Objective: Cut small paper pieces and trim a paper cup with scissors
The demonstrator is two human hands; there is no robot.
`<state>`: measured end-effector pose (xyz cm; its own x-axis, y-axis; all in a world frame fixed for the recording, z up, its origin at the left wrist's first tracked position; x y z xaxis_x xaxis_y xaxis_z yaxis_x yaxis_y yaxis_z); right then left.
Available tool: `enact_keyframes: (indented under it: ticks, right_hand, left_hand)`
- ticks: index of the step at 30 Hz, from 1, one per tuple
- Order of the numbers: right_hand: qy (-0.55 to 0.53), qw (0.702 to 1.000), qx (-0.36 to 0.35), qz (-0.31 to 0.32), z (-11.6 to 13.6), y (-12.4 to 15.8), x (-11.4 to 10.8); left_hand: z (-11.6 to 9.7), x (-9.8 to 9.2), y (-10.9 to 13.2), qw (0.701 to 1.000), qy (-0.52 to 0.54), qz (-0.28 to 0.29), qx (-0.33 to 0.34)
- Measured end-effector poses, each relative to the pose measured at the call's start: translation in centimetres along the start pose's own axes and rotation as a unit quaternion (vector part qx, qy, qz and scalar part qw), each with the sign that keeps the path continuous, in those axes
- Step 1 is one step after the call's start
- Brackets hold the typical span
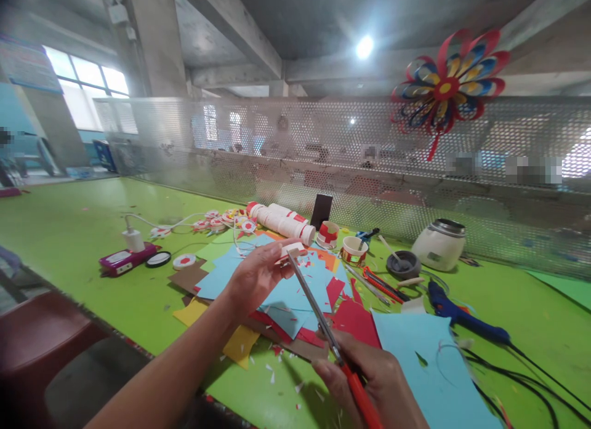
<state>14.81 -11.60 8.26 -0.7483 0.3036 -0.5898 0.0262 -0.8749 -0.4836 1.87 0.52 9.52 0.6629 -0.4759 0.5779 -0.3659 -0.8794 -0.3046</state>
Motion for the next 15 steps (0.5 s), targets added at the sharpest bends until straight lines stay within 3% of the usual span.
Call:
enact_keyframes:
  ticks: [4,9,15]
  right_hand:
    - [0.019,1.000,-0.006,-0.012,-0.21,-0.42,-0.38]
    - [0.032,0.999,0.001,0.029,-0.93,-0.45,0.07]
    - [0.011,1.000,0.020,-0.005,-0.33,-0.54,-0.39]
  left_hand:
    - [-0.08,-0.40,-0.18,1.000,0.006,-0.012,0.009]
    - [-0.28,-0.85,-0.33,0.999,0.015,-0.028,0.019]
    - [-0.14,-0.92,-0.33,0.999,0.032,-0.028,0.012]
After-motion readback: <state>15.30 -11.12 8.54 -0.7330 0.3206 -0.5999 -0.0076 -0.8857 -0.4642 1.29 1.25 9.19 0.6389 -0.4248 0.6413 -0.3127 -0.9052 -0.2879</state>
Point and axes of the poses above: each hand's wrist, its own y-axis away from the middle knuckle, its own x-axis out of the palm, z = x × y, the point moved 9 cm from there along -y, towards the middle knuckle, and after that the axes turned 5 degrees about -z, right-handed, at the moved point
